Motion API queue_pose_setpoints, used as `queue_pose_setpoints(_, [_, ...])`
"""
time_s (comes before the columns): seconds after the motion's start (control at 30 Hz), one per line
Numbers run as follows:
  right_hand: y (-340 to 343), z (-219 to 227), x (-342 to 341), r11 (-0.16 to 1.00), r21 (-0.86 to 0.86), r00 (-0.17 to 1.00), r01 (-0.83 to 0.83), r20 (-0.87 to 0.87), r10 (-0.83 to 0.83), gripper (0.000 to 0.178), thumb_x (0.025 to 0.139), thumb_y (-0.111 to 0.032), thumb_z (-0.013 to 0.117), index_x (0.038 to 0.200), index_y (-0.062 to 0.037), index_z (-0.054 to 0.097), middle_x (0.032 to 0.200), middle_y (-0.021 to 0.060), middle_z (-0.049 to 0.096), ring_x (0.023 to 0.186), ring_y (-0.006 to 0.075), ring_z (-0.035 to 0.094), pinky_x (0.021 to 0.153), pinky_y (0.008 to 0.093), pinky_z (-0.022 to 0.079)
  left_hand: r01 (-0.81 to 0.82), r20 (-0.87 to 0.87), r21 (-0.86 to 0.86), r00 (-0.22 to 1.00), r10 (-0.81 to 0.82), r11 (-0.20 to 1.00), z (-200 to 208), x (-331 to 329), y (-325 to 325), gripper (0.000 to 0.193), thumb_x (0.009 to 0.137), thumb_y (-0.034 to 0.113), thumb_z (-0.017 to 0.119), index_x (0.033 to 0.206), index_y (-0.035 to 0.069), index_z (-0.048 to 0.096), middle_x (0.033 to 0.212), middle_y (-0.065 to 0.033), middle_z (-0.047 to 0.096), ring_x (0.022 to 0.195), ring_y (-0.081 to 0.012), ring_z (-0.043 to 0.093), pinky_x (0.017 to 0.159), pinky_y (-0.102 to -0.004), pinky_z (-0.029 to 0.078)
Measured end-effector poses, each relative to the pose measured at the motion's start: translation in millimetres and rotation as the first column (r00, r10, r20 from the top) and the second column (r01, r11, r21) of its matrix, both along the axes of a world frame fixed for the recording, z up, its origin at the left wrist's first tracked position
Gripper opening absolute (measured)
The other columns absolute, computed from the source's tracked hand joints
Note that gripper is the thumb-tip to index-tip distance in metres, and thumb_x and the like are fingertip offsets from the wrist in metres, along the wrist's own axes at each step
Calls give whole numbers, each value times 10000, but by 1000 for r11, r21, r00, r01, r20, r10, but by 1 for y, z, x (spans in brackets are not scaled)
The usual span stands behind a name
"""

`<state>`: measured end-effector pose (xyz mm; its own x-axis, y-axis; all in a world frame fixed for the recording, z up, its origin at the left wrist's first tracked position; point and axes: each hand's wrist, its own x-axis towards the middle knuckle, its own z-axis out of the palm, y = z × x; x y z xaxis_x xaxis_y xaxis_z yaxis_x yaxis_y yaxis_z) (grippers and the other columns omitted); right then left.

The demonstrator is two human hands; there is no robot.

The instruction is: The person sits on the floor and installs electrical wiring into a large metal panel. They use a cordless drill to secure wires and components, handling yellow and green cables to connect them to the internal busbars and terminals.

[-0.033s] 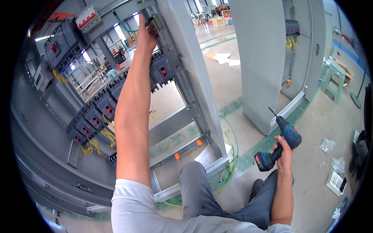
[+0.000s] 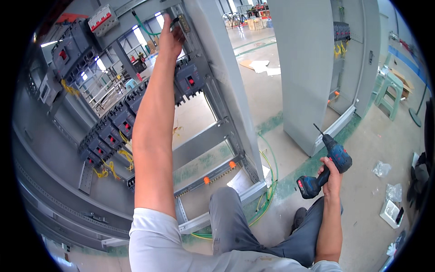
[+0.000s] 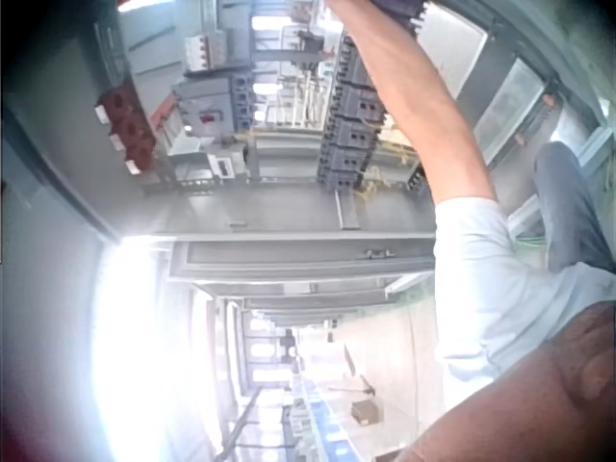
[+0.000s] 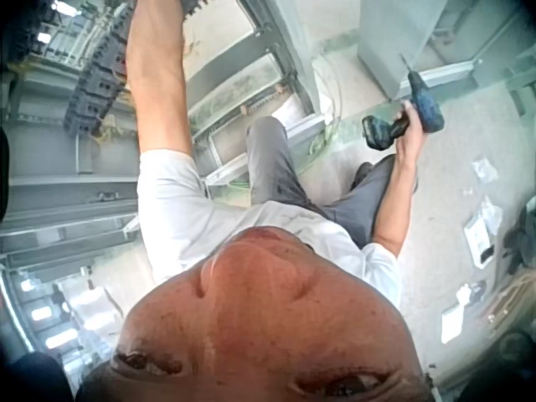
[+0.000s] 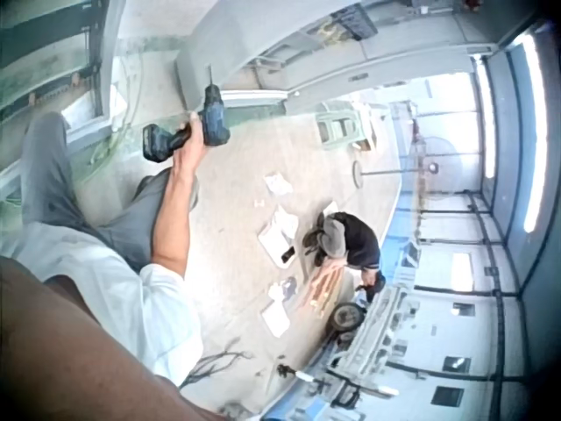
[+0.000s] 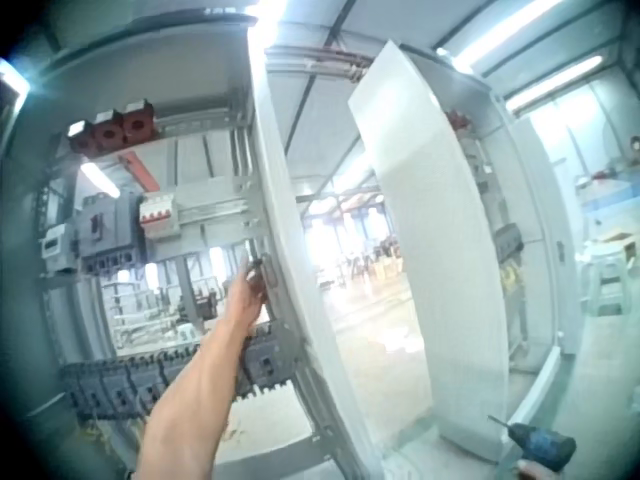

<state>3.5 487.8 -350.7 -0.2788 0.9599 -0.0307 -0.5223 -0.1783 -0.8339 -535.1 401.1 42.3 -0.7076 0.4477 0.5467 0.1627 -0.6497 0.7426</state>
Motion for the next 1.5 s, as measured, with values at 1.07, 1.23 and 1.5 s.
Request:
queue_pose_setpoints(1.07, [-17,-266,-89,517,69,-108,-853,947,-304,423,778,-63,688,1196,-61,620,1107,241,691,1038,432,679,906,522,557,-421,-399,-707,901,171,568,-475,144,-225,280,974,223,689,1079,-34,724,862,-93,736,806,-132,672,757,-306,534])
queue_pose_setpoints(1.23, [-14,-387,-52,533,7,-163,-846,949,-271,479,795,-49,661,1265,-79,573,1111,243,671,1044,438,668,900,534,548,-526,-448,-722,851,276,449,-496,150,-280,270,964,212,697,1101,-20,723,932,-136,748,860,-186,701,776,-323,545])
queue_pose_setpoints(1.5, [-40,-427,-32,619,-198,-366,-760,917,-156,668,808,-52,707,1428,-86,460,1241,218,619,1127,421,657,933,521,552,-804,-725,-386,567,391,452,-401,77,-246,376,996,233,658,1296,5,651,1214,-185,706,1098,-245,683,914,-346,540])
